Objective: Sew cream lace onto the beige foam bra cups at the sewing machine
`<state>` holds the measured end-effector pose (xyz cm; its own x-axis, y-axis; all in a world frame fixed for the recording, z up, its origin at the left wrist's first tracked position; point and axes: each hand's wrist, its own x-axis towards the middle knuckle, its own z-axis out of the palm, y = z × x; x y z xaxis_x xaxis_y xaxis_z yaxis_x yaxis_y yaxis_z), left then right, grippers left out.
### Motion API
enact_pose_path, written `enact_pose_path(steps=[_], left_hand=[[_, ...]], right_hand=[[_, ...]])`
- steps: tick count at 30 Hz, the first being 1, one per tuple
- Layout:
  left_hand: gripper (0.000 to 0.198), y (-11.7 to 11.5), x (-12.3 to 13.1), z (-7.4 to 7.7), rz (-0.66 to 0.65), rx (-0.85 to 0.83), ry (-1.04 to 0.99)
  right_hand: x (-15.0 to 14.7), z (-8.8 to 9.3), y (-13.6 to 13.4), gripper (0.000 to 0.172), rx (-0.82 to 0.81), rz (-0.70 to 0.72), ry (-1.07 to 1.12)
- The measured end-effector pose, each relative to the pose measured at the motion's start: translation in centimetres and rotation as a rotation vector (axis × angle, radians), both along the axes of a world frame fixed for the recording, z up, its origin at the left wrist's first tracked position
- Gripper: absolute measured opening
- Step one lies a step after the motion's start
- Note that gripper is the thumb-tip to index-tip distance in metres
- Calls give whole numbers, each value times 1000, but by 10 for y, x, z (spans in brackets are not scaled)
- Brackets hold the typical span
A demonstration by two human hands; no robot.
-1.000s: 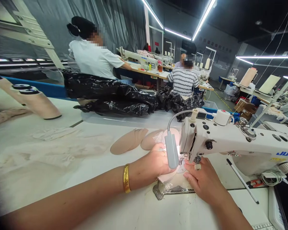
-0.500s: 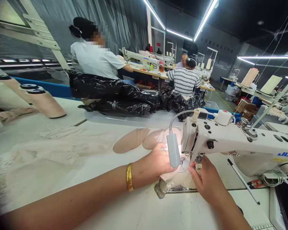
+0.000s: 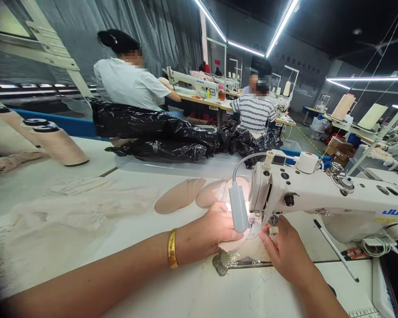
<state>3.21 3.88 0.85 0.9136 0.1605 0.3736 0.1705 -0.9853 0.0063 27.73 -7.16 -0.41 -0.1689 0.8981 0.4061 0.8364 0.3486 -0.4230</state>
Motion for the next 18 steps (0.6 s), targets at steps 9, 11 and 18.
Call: enact_pose_path(steps=[9,11,18], left_hand=[[19,1,-2,1,-19,-60,18],[18,-1,-1,1,9,-46,31],[19,-11,1,-2,95,42,17]], right_hand=[[1,1,-1,19,5,-2,-8],[1,2,-1,19,-1,1,-26],[-3,6,-5,16,-48,68,-123]])
